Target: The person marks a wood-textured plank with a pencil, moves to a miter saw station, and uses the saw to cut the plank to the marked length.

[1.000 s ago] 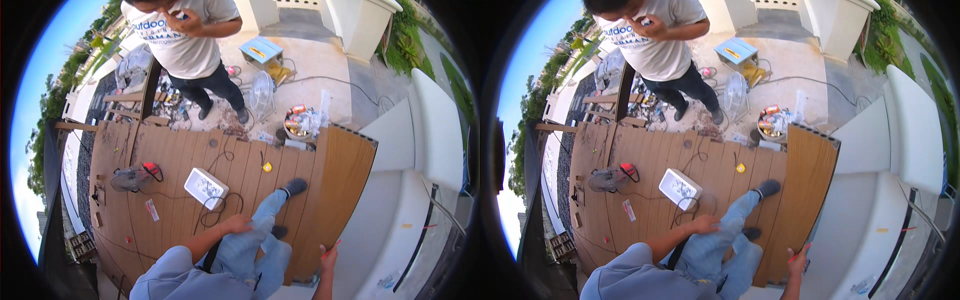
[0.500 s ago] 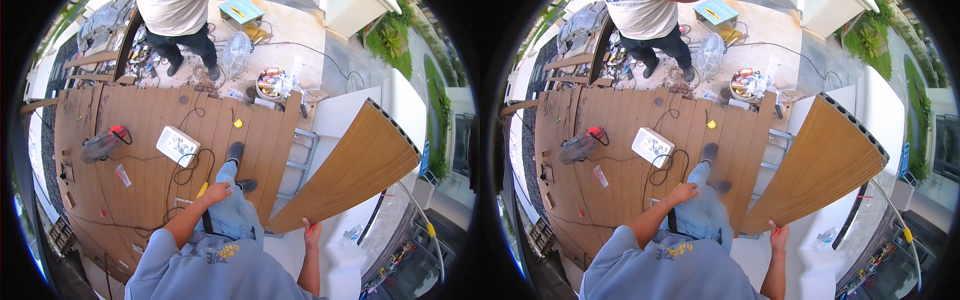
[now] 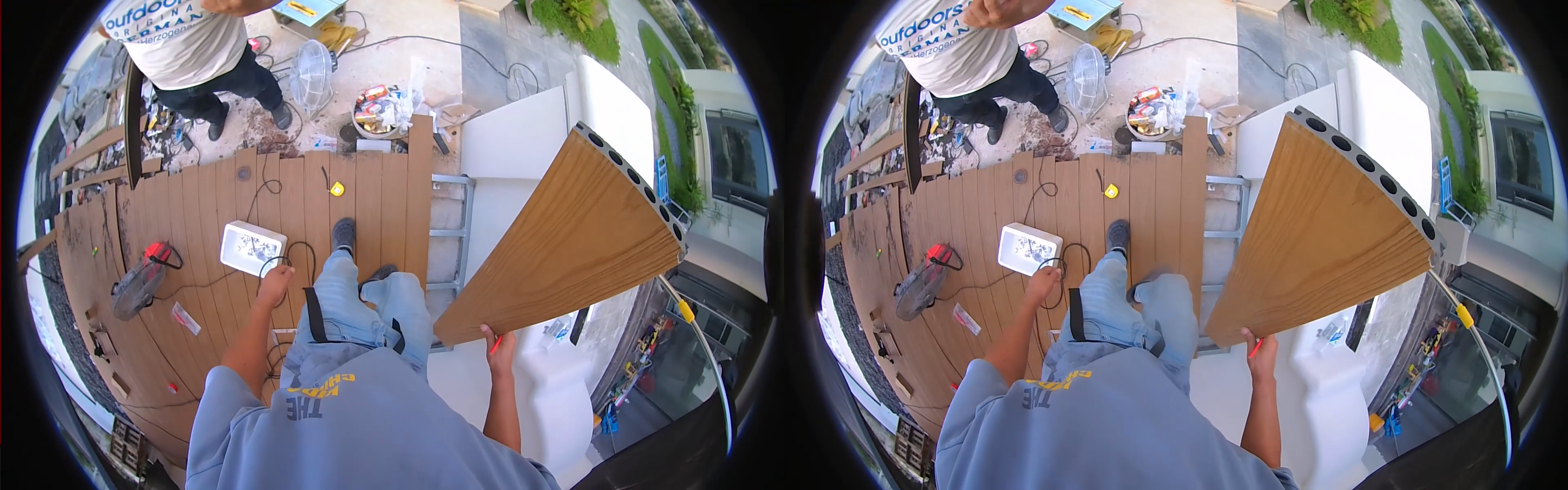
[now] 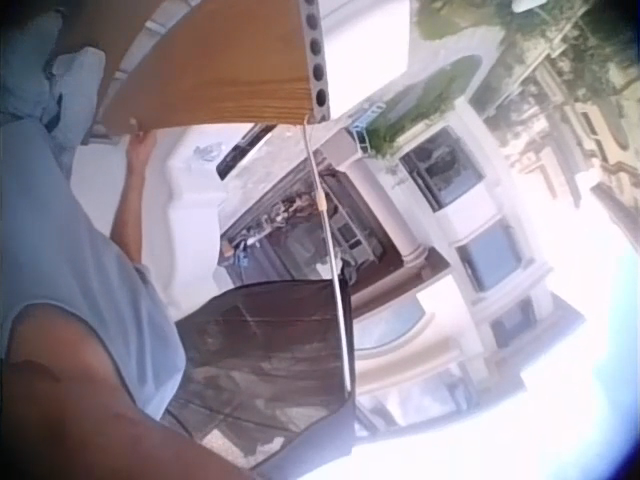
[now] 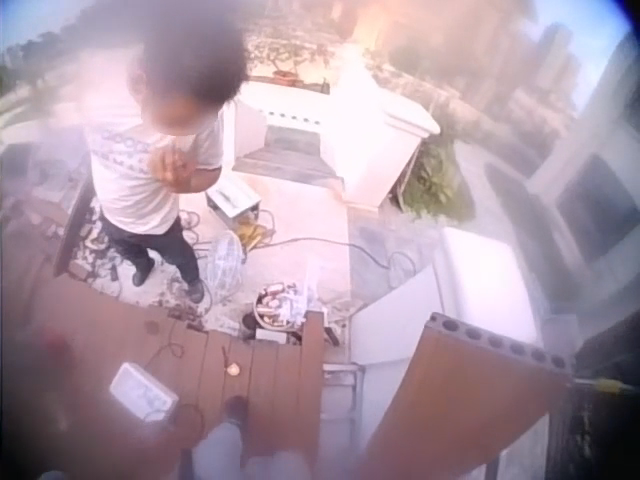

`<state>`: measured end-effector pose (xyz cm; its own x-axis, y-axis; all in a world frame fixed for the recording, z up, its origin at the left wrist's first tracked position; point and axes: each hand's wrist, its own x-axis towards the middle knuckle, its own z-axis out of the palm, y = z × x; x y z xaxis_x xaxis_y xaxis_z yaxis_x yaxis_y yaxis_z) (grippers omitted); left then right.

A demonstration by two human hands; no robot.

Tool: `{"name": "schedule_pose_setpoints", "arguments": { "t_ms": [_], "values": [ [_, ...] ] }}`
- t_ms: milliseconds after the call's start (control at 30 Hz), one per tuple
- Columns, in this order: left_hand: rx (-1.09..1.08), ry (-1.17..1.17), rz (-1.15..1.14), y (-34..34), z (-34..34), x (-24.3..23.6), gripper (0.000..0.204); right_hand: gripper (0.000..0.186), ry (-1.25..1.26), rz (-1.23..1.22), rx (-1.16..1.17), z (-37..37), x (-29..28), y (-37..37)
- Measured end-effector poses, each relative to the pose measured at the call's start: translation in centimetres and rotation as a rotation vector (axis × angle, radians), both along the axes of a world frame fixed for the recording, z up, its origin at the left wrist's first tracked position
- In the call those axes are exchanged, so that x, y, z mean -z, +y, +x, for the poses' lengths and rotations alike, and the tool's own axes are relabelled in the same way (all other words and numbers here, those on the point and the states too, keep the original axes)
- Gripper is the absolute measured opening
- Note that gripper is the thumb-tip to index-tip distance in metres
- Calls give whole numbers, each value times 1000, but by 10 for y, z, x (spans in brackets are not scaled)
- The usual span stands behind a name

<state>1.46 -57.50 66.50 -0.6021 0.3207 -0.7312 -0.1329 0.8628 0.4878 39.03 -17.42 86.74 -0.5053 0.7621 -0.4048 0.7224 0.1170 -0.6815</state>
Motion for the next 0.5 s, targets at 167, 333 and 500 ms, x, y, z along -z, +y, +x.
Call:
{"name": "schedule_pose_setpoints", "arguments": {
  "t_ms": [167,333,500],
  "values": [
    [-190,-61,-23,-2,2,-2,41,23,73,11,-13,4,11,18],
    [-371,-15,45,15,67,-20,39,26,92,-23,-23,16,27,42],
    [-176,-58,-7,22,153,-32,37,24,177,-25,-86,26,37,64]
  ]
}}
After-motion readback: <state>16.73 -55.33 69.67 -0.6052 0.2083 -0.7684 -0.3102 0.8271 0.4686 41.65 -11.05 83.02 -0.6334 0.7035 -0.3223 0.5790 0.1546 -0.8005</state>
